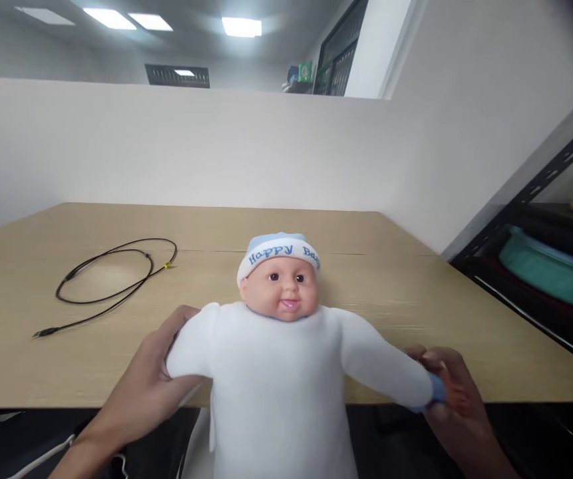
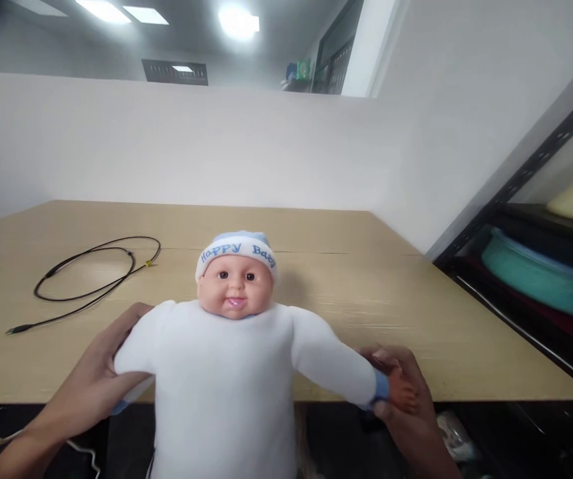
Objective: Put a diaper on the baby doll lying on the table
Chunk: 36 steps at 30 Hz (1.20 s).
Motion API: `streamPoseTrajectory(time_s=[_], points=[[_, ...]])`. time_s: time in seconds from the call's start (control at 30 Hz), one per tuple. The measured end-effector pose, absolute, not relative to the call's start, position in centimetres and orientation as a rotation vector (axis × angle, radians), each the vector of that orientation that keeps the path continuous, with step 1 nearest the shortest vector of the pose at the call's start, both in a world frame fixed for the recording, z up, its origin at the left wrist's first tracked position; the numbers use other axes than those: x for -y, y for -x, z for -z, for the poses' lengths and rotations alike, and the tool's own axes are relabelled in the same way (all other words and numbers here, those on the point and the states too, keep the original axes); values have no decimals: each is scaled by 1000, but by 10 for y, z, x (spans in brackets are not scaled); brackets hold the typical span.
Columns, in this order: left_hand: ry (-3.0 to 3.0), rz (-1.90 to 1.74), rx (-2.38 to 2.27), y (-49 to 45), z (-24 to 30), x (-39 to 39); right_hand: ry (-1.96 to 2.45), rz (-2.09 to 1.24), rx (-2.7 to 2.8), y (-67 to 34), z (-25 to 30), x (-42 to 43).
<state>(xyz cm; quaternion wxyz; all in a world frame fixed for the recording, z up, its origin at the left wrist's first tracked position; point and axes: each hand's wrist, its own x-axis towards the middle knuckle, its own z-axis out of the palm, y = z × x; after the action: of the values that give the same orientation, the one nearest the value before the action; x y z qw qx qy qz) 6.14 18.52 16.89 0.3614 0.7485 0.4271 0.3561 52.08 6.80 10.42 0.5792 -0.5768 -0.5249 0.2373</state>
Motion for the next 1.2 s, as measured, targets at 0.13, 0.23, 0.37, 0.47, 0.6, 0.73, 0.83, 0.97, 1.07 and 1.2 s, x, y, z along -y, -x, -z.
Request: streamPoseTrajectory(time_s=[0.13,0.23,0.37,0.47,0.6,0.73,0.83,0.97,1.07,1.2], points=[[-1889,-838,-1129,-68,-181,-221,1298,-703,1229,-520,-110,-91],[-1853,-737,-1158,-74,-180,-245,1358,-820,1252,-517,-115,-118],[-1810,-657,-1184,-79,-168,-270,1380,-908,1218,-513,-119,-147],[-1807,-652,-1185,-81,-159,-280,1366,-926,1253,-511,-118,-162],[-1828,-618,-1188,-82,-153,-288,1405,-868,1436,-504,-115,-171],[-1913,-558,-1154,-72,-149,-290,1496,-653,1738,-496,-115,-167],[-2070,-495,-1236,-61,-144,-285,1541,-407,1912,-485,-116,-162],[-2322,-522,-1423,-60,-131,-273,1597,29,2048,-458,-113,-167],[-2494,-563,-1528,-70,-119,-268,1630,174,2094,-432,-111,-182],[-2665,-551,-1614,-88,-106,-279,1693,224,2145,-412,-108,-212]])
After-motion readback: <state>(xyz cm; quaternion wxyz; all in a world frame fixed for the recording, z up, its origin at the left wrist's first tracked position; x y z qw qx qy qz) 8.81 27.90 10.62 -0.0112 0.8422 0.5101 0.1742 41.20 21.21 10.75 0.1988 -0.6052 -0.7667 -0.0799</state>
